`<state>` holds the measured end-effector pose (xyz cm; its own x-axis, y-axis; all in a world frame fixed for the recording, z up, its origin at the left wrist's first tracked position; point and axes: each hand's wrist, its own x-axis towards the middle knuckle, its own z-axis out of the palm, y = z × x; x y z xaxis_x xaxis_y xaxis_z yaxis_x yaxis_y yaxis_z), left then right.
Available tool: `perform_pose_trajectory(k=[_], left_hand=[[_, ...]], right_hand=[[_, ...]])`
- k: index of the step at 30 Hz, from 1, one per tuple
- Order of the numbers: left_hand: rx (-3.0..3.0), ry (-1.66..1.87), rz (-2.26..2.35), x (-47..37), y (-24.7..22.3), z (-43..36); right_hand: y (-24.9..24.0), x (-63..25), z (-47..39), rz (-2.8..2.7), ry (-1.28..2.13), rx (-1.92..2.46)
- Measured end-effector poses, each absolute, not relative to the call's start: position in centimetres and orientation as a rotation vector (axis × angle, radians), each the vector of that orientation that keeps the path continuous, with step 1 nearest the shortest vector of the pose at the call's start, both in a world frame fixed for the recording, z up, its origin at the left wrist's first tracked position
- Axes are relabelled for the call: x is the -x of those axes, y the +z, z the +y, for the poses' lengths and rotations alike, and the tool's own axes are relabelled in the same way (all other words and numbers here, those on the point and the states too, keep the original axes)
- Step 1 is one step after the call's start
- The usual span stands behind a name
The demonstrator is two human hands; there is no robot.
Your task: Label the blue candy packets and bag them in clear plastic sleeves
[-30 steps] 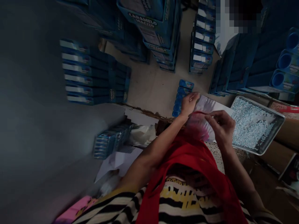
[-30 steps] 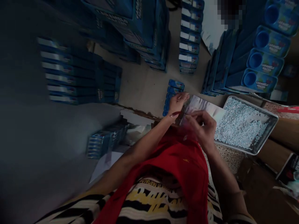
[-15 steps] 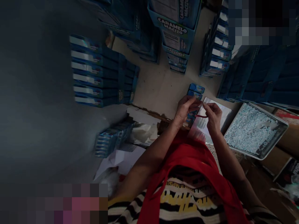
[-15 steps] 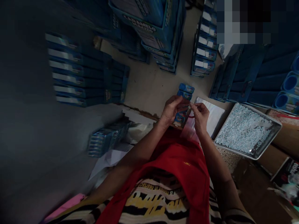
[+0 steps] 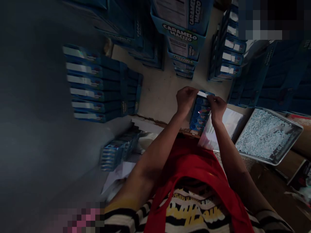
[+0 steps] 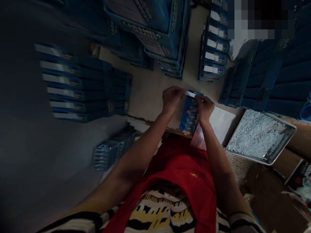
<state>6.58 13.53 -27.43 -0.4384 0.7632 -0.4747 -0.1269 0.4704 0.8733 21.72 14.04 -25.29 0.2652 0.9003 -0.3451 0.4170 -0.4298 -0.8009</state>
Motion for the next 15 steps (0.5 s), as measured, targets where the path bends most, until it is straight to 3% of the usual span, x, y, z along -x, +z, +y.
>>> perform_pose_trajectory(k=[15], left_hand=[[-0.253, 1.186, 1.548, -6.9, -28.8, 13.5]], right_hand=[[-27.0, -21.6, 14.9, -1.237, 1.089, 2.028]])
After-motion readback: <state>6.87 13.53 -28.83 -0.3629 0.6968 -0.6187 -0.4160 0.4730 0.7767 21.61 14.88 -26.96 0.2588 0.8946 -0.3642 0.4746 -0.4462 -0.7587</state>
